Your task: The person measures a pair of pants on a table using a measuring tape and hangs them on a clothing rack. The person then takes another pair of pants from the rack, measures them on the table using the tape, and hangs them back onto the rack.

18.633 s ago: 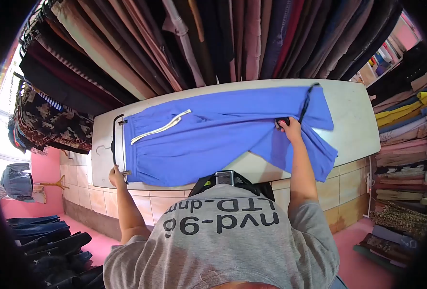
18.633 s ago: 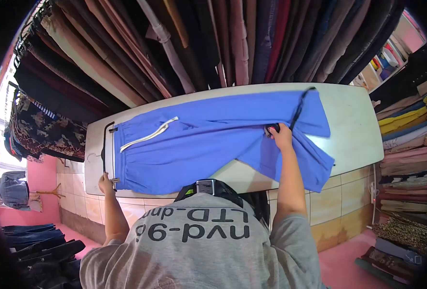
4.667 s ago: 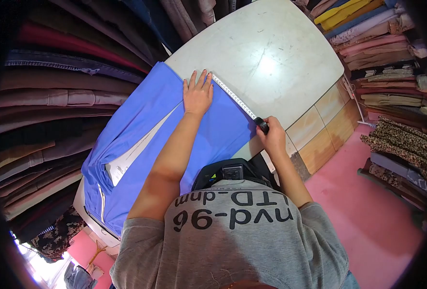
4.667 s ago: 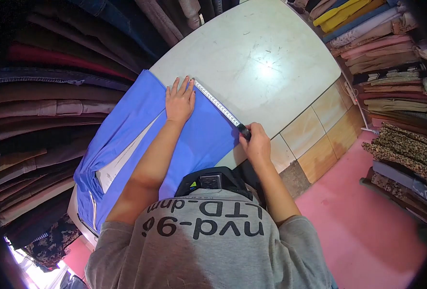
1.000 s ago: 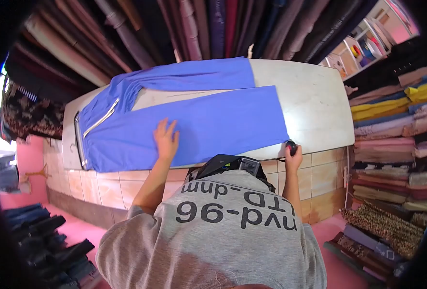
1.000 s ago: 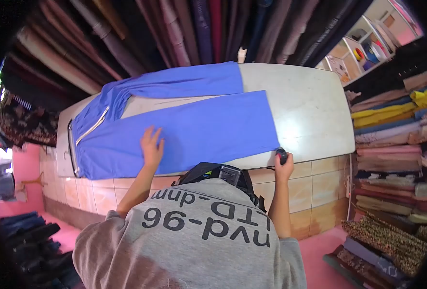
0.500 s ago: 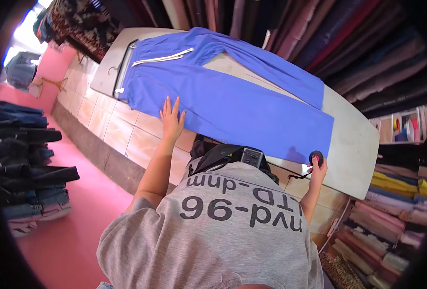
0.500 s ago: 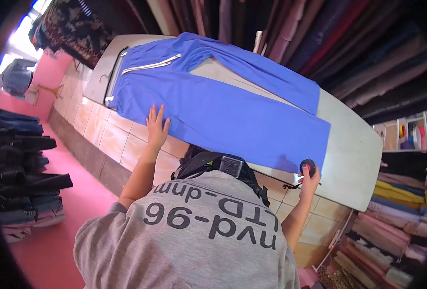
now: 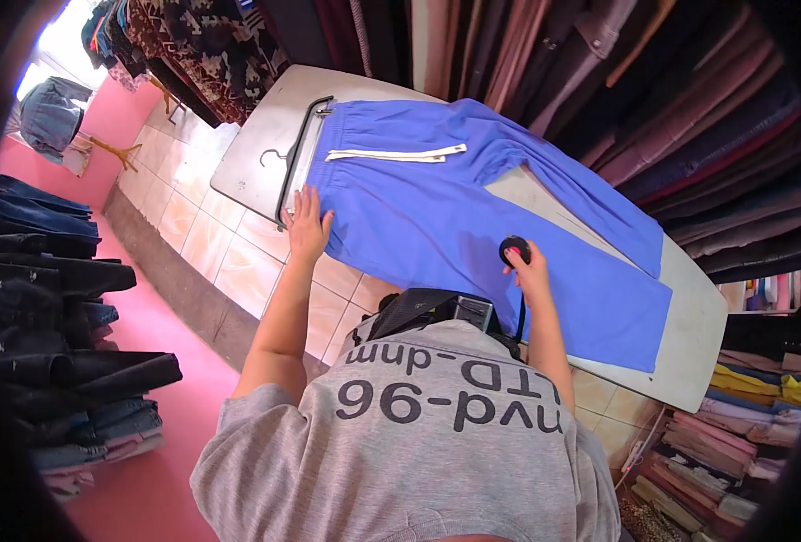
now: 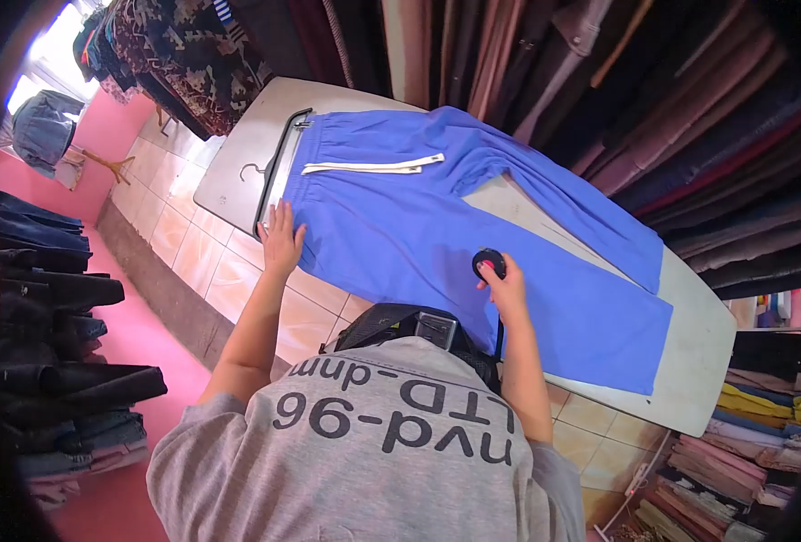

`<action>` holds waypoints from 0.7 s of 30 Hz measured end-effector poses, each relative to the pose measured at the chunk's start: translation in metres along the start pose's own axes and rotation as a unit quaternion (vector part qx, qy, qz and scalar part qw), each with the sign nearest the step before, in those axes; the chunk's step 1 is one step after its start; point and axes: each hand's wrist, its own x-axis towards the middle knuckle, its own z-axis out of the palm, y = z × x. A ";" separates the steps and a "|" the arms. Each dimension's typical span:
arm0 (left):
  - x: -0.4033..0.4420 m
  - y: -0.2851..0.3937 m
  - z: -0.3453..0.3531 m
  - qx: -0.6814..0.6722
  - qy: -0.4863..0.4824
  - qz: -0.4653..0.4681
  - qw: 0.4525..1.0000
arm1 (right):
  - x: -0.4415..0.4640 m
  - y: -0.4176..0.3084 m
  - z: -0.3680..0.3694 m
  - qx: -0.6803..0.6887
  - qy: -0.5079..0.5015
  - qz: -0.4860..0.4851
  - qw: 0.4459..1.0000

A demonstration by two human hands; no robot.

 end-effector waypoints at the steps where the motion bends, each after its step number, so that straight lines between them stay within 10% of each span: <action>1: 0.001 -0.011 -0.004 -0.004 -0.002 -0.002 1.000 | 0.009 0.007 0.012 -0.004 0.000 0.002 1.000; 5: 0.003 -0.039 -0.012 0.018 -0.119 0.023 0.992 | 0.030 0.042 0.027 0.013 0.045 -0.015 0.999; 10: 0.016 -0.032 -0.013 -0.110 0.011 0.028 0.993 | 0.017 -0.005 0.059 0.018 0.095 0.039 0.995; 13: 0.025 0.003 -0.016 -0.463 -0.181 0.002 0.867 | 0.013 -0.026 0.096 0.023 0.045 0.028 0.998; 16: 0.030 0.052 -0.037 -0.657 -0.413 -0.112 0.621 | 0.019 -0.030 0.132 -0.023 -0.032 -0.033 0.999; 21: 0.034 0.074 -0.043 -0.654 -0.449 -0.243 0.559 | 0.027 -0.039 0.180 -0.225 -0.072 -0.177 0.955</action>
